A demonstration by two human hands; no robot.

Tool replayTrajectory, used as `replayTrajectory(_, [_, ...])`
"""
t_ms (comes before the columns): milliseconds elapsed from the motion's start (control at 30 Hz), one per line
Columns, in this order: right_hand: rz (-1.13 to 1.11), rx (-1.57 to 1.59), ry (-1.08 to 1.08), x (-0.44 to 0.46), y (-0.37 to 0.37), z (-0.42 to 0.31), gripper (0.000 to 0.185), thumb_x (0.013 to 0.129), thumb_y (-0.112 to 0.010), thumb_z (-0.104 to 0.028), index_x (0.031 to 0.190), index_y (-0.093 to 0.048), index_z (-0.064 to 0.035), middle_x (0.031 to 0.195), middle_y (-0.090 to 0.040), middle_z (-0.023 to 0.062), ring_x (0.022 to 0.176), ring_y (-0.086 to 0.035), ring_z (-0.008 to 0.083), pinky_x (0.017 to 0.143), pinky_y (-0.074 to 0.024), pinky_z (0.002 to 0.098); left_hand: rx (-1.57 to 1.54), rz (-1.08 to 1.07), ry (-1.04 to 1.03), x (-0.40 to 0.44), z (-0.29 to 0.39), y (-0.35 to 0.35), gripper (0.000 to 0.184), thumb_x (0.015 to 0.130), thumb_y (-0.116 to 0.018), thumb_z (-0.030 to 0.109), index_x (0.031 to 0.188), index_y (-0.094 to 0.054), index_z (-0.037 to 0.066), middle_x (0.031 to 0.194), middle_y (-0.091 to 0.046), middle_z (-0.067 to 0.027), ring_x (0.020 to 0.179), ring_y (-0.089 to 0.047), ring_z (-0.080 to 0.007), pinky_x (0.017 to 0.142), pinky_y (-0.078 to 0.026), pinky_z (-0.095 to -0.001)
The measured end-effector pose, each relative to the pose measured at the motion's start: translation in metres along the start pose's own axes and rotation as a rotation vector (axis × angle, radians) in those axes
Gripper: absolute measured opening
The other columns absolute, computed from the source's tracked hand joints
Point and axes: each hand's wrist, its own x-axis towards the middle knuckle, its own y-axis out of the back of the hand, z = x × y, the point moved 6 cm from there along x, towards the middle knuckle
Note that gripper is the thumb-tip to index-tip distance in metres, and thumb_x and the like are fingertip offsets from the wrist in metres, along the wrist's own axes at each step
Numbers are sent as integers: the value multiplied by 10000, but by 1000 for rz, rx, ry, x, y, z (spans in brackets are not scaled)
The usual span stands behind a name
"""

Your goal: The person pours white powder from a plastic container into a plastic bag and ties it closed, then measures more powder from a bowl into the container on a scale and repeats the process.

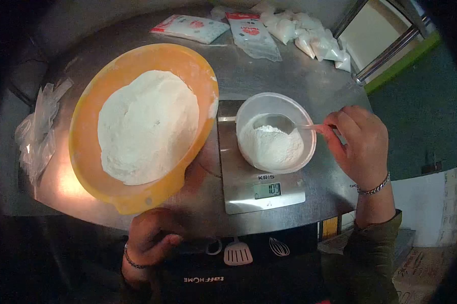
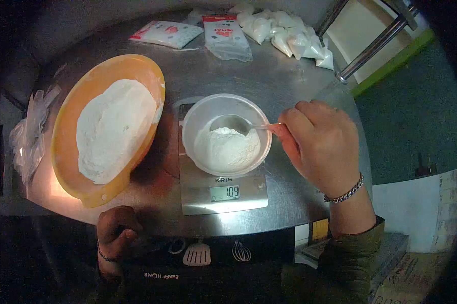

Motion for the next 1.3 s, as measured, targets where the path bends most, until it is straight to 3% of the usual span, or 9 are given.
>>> replayTrajectory(233, [-290, 472, -432, -9, -16, 38, 180, 783, -682, -168, 725, -572, -38, 624, -563, 43, 534, -531, 106, 502, -395, 232, 0, -11, -24, 1, 3, 0, 206, 811, -635, 268, 771, -624, 66, 733, -623, -91, 708, -621, -270, 672, -477, -340])
replayTrajectory(567, [-286, 723, -504, 6, -12, 52, 181, 823, -653, -153, 718, -570, -31, 625, -522, -30, 583, -445, 40, 517, -351, 213, -106, -11, -17, 3, 1, 0, 247, 821, -617, 291, 753, -614, 54, 711, -616, -99, 661, -603, -274, 650, -469, -338])
replayTrajectory(767, [-176, 698, -289, 50, 2, 30, 197, 818, -649, -212, 758, -610, -29, 618, -541, 3, 560, -470, 77, 517, -365, 251, -11, 4, -17, 3, 1, 0, 200, 816, -623, 257, 757, -618, 66, 715, -622, -90, 686, -613, -265, 651, -472, -336])
replayTrajectory(867, [-146, 684, -229, 70, -1, 1, 155, 846, -630, -203, 814, -618, -52, 750, -582, 10, 661, -533, 95, 573, -414, 217, 14, -62, -58, 7, 8, -1, 185, 815, -627, 241, 772, -613, 62, 738, -625, -94, 701, -618, -265, 658, -474, -339])
replayTrajectory(933, [216, 436, 79, 76, 10, -30, 84, 793, -644, -148, 817, -623, -70, 761, -595, 28, 671, -568, 154, 584, -444, 238, 40, -50, -87, 4, 6, 0, 183, 815, -629, 237, 779, -609, 58, 743, -625, -95, 700, -616, -266, 660, -474, -338])
replayTrajectory(967, [221, 434, 79, 77, 12, -41, 84, 793, -644, -148, 817, -623, -70, 761, -595, 28, 671, -568, 154, 584, -444, 238, 62, -37, -113, 2, 5, 1, 181, 815, -631, 232, 786, -605, 54, 749, -625, -97, 700, -615, -267, 662, -475, -337])
replayTrajectory(1033, [-15, 137, 458, 69, 5, -85, 111, 716, -649, -104, 825, -632, -89, 764, -600, 35, 684, -587, 196, 594, -474, 280, 41, -22, -114, -1, -1, 1, 184, 815, -632, 232, 791, -602, 52, 743, -622, -98, 696, -613, -268, 660, -474, -337])
replayTrajectory(1167, [189, 142, 427, 56, 12, -71, 196, 640, -650, -63, 832, -636, -101, 773, -607, 17, 713, -601, 186, 608, -494, 314, -69, -30, -63, -3, -3, 2, 188, 813, -634, 230, 793, -599, 46, 733, -616, -103, 682, -607, -270, 658, -475, -343])
replayTrajectory(1300, [281, 285, 16, 43, 28, -8, 116, 737, -660, -135, 821, -606, -75, 740, -578, 66, 662, -583, 221, 562, -465, 331, -39, -26, -114, -1, 1, 2, 150, 806, -628, 182, 797, -596, 35, 730, -612, -112, 673, -600, -271, 652, -472, -346])
